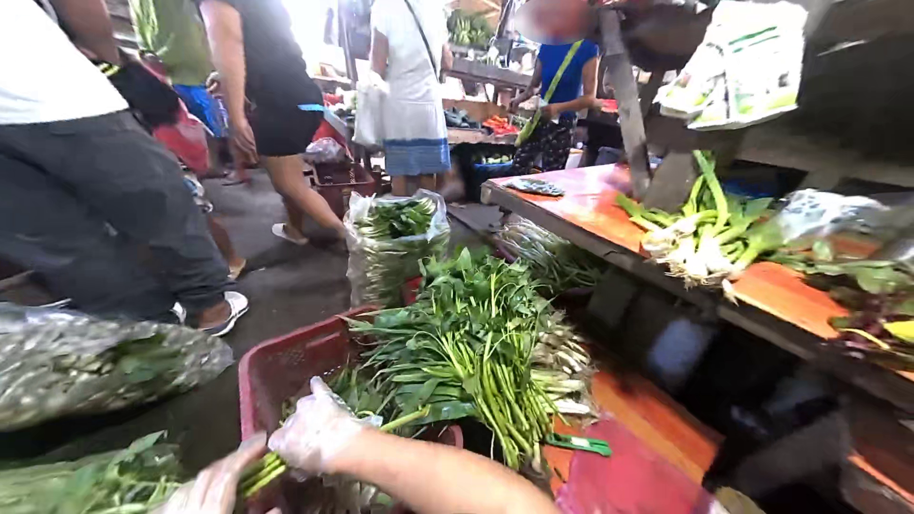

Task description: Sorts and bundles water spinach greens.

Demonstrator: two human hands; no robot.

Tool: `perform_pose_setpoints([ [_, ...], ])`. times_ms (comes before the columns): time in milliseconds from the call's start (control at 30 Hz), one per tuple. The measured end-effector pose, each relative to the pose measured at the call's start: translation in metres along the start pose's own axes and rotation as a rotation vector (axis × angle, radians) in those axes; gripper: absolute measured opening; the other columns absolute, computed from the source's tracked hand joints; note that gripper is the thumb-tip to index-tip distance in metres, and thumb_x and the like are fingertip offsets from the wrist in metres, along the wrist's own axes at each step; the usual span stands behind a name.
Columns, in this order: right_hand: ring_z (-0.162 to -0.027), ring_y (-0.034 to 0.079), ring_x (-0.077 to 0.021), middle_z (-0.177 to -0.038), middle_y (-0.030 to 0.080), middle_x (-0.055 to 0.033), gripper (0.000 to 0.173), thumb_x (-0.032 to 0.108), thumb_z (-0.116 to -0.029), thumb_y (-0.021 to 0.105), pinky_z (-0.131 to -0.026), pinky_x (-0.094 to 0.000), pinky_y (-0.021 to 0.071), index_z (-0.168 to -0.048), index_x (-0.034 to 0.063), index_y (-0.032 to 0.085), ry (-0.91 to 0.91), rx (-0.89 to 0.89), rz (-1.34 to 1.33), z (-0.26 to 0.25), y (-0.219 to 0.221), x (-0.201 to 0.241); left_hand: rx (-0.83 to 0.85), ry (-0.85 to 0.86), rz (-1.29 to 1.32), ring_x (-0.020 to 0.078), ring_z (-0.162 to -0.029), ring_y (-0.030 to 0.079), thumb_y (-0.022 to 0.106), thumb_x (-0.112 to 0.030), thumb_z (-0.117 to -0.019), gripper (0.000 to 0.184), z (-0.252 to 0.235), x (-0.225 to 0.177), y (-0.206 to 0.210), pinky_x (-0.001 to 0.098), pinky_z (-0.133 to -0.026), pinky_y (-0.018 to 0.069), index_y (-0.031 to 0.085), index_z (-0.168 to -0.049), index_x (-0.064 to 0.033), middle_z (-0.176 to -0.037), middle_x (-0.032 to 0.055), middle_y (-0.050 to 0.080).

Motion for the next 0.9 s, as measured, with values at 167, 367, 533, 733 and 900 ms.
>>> perform_pose_setpoints([
  [167,-0.119,0.063,-0.0351,-0.117,0.072,-0.0178,0.026,0.012,-0.1016,0.057,-0.118,-0.0607,0.0314,-0.118,-0.0023,0.07,-0.022,-0.098,0.038,0.011,-0.002,0.016,0.356,-0.265,-0.325,0.0533,-0.115,0.063,0.076,-0.032,-0.0897,0.105,-0.036,0.048,0.057,0.0711,-0.1,0.0429,0.007,-0.164,-0.0066,-0.124,0.0339,0.064],
  [367,-0.132,0.054,-0.0354,-0.135,0.064,-0.0105,0.033,0.018,-0.098,0.065,-0.119,-0.0731,0.0169,-0.13,0.0144,0.069,0.02,-0.22,-0.021,0.051,-0.016,0.009,0.336,-0.36,-0.258,0.0567,-0.122,0.056,0.068,-0.022,-0.0979,0.068,-0.035,0.061,0.089,0.0719,-0.101,0.0419,0.037,-0.151,0.0053,-0.131,0.0384,0.057],
  [533,-0.108,0.069,-0.0204,-0.114,0.075,-0.0025,0.019,0.022,-0.0928,0.072,-0.093,-0.0393,0.0546,-0.11,0.0201,0.08,0.19,-0.88,-0.185,0.212,-0.07,-0.05,0.399,-0.469,-0.259,0.0563,-0.124,0.054,0.063,-0.033,-0.1019,0.064,-0.025,0.131,0.102,0.0722,-0.102,0.0403,0.041,-0.147,0.0066,-0.133,0.0394,0.055],
  [733,-0.125,0.062,-0.035,-0.128,0.069,-0.0162,0.034,0.027,-0.1065,0.051,-0.107,-0.0568,0.0456,-0.124,0.007,0.071,1.206,-0.451,-0.379,0.461,0.082,-0.222,0.501,-0.581,-0.275,0.0505,-0.126,0.056,0.062,-0.034,-0.1008,0.064,0.008,0.197,0.127,0.0676,-0.104,0.0415,0.042,-0.148,0.0042,-0.135,0.0351,0.056],
  [900,-0.129,0.056,-0.0453,-0.137,0.063,-0.0207,0.039,0.024,-0.1008,0.065,-0.107,-0.0673,0.0406,-0.139,0.0172,0.065,1.123,-0.243,-0.251,0.467,0.15,-0.217,0.488,-0.559,-0.171,0.0494,-0.127,0.055,0.062,-0.033,-0.1018,0.057,0.017,0.181,0.138,0.07,-0.104,0.0398,0.048,-0.145,0.001,-0.136,0.0319,0.057],
])
Point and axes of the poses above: each hand's wrist, its own z-axis away from the middle knuckle, its own y-axis out of the palm, x = y × z, the point moved 10 cm from there along -z, towards the middle knuckle
